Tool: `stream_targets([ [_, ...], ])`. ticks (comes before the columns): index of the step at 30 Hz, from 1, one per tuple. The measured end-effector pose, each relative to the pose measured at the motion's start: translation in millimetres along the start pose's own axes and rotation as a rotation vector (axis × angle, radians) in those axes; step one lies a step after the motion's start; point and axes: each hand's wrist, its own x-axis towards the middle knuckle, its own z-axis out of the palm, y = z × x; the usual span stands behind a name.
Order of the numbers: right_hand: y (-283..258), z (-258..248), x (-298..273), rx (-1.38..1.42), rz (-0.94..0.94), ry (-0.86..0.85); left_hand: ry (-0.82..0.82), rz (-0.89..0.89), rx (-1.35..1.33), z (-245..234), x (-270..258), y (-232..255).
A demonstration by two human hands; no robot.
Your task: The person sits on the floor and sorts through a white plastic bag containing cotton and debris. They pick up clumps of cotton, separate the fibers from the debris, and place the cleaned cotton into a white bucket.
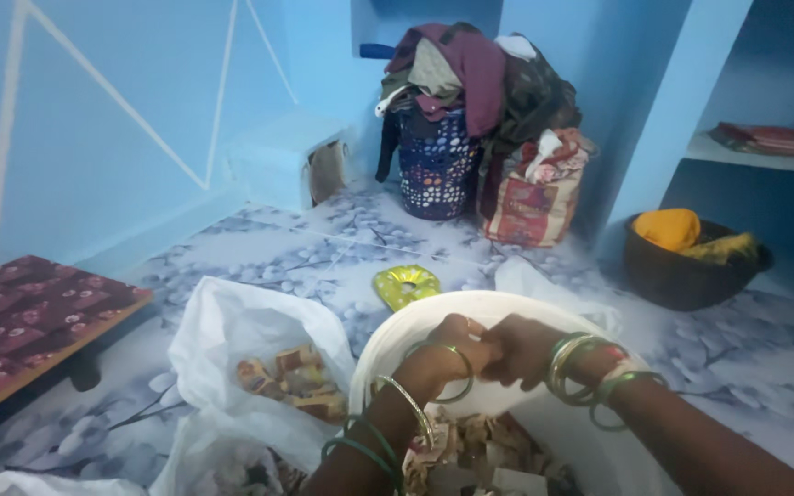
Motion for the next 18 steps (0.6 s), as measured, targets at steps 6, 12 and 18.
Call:
stream_targets([
  [6,36.7,51.3,71.3,-0.329,-0.201,-0.196,0.157,0.015,0.237,2.0,13.9,-39.0],
  [12,67.2,116.6,119.2,-0.491,-0.201,-0.416,0.278,-0.014,0.174,2.4,-11.6,-21.4],
  [18,71.9,152.6,126.1,-0.531,-0.183,-0.47,0.261,-0.118,0.236,-5.2,-27.7,9.5],
])
